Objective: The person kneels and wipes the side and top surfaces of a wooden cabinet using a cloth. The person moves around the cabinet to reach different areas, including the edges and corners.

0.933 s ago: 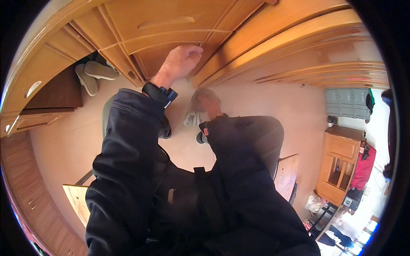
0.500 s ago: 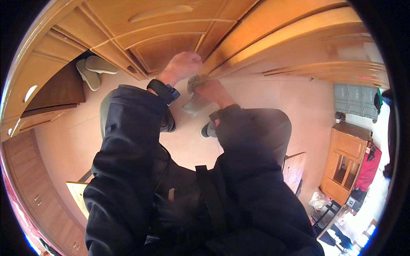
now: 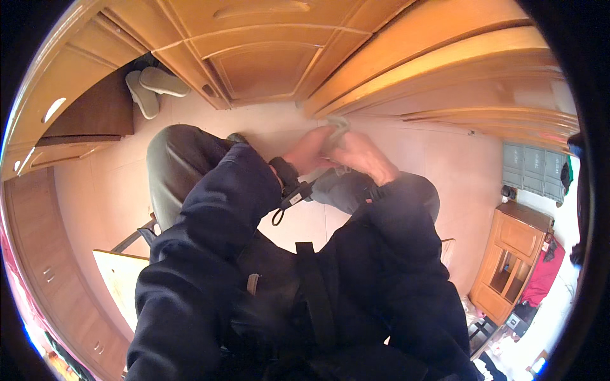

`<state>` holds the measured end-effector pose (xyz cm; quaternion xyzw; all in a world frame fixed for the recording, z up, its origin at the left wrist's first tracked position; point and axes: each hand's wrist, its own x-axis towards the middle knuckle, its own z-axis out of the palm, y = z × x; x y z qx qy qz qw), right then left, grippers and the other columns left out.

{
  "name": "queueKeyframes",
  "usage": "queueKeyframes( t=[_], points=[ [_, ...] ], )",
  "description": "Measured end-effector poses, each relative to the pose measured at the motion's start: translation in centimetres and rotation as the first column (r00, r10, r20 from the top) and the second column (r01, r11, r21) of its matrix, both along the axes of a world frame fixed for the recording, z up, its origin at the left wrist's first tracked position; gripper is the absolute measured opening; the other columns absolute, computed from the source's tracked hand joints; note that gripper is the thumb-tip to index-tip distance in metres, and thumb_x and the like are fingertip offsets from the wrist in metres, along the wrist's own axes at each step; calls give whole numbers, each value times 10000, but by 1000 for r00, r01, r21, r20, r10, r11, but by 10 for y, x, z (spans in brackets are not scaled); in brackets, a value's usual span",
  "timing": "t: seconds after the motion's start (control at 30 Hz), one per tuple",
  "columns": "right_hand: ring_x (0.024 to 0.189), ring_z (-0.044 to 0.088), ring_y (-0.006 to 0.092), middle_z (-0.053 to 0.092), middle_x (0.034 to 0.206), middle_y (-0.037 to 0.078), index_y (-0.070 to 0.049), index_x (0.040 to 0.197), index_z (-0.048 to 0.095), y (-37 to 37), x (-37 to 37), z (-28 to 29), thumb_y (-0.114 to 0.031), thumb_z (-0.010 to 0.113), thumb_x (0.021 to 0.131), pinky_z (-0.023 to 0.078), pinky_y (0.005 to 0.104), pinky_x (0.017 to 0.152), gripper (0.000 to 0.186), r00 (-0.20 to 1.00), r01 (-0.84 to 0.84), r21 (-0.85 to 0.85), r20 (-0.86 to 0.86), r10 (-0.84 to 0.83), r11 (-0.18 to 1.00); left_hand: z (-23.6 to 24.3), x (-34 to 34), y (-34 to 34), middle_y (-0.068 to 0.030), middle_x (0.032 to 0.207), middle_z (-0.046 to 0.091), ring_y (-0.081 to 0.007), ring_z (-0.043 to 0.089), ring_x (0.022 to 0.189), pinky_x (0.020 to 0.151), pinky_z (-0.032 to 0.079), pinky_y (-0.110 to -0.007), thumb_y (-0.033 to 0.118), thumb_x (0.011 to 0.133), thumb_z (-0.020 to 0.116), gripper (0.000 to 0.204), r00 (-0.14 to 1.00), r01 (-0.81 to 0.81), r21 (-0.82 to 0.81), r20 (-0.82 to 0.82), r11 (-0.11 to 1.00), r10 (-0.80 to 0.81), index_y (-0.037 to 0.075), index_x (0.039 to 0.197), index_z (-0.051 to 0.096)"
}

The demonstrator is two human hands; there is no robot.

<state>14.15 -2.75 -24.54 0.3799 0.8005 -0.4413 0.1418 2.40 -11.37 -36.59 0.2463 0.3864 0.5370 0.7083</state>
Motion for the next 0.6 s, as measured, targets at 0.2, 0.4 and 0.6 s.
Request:
queueKeyframes(
  t=[0.2,0.4,0.6],
  points=[
    [887,686,273,710,960,184,11,1166,639,11,-3,11,-315,679,848,517,361,790,456,992,68,-29,107,-64,997,-34,9,21,-63,1177,643,-210,632,1084,930,549,-402,340,1035,404,380,991,-122,87,-43,989,126,83,1269,557],
    [1186,601,371,608,1280,260,2,1346,536,13,-9,16,-285,686,872,468,383,986,575,998,48,144,20,-52,988,-56,-15,11,-51,1216,638,-190,633,1110,943,548,-357,24,943,580,367,721,-79,230,-659,970,215,59,1306,540],
    [1136,599,419,614,1239,274,16,1313,553,26,5,24,-226,652,906,480,406,961,484,992,-91,247,-66,111,965,-157,-44,21,-116,1084,670,-215,654,1039,850,554,-371,39,810,706,393,621,-297,99,-736,950,270,21,1184,584]
  ],
)
